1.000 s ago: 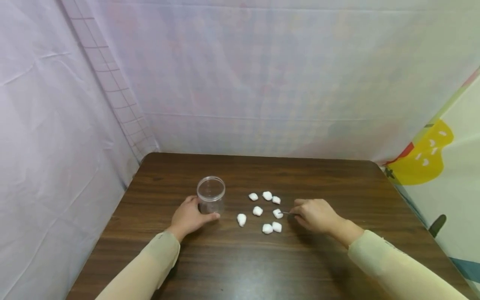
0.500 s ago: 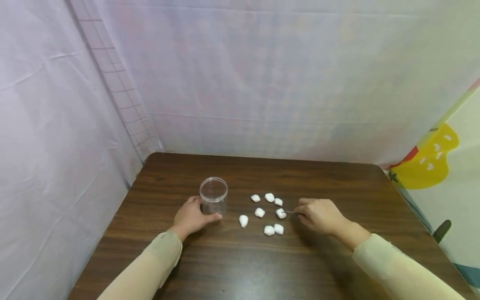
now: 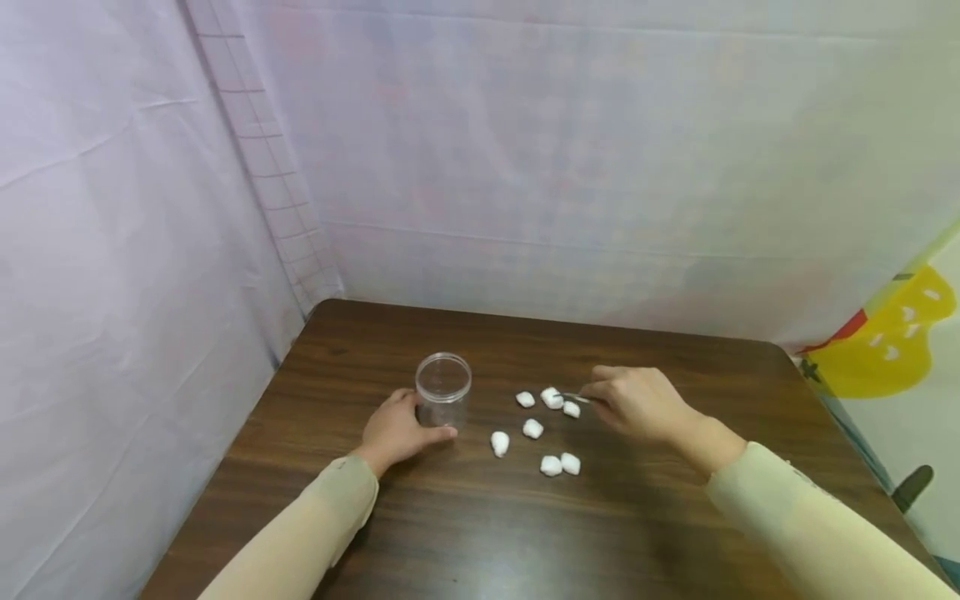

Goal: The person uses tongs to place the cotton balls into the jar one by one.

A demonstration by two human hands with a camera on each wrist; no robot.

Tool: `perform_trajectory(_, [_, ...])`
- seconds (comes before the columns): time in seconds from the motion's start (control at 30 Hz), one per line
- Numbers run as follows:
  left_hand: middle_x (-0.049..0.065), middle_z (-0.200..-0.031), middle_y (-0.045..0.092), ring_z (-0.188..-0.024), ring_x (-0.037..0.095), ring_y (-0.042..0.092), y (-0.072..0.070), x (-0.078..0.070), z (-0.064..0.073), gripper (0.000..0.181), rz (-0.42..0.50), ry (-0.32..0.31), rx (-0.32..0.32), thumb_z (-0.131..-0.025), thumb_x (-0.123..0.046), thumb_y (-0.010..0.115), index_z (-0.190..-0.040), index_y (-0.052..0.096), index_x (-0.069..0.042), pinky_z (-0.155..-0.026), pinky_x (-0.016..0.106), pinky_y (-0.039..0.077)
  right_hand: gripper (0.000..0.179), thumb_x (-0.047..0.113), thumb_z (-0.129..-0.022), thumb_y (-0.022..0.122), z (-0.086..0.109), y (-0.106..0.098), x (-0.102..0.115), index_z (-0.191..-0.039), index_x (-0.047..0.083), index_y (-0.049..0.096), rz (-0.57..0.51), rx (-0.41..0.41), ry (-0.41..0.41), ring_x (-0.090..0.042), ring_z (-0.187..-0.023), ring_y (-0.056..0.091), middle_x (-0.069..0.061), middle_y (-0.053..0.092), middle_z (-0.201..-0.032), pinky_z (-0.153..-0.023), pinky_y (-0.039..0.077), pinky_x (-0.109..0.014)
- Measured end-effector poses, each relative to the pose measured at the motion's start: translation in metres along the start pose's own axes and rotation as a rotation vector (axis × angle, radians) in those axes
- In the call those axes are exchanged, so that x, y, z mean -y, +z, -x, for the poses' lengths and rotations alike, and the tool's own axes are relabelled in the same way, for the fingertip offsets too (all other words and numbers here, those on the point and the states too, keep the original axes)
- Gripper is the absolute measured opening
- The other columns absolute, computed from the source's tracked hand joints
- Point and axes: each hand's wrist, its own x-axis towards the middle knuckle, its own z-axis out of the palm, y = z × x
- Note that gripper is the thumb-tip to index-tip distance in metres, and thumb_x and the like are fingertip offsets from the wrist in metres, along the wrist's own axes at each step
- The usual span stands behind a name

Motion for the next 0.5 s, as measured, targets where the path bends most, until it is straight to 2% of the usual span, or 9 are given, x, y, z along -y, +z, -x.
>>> perform_trajectory(0.27, [0.010, -0.131, 0.048, -0.116, 0.029, 0.047, 0.001, -0.001, 0.001, 0.085, 0.014, -0.001, -0.010, -0.061, -0.067, 0.071, -0.127, 0.055, -0.016, -0.090, 0.051, 0.040, 0.013, 0.022, -0.081, 0.064, -0.061, -0.017, 0.015, -0.091, 0.020, 0.072, -0.016, -0.050, -0.068, -0.001, -0.051, 0.041, 0.012, 0.049, -0.077, -0.039, 0.034, -0.023])
perform_trajectory(0.5, [0.011, -0.130, 0.049, -0.114, 0.029, 0.048, 0.000, -0.001, 0.001, 0.085, 0.011, 0.000, -0.006, -0.061, -0.068, 0.070, -0.127, 0.055, -0.015, -0.090, 0.050, 0.041, 0.016, 0.018, -0.080, 0.063, -0.105, -0.014, 0.036, -0.093, 0.020, 0.072, -0.032, -0.052, -0.086, -0.001, -0.051, 0.041, 0.011, 0.051, -0.078, -0.040, 0.034, -0.022])
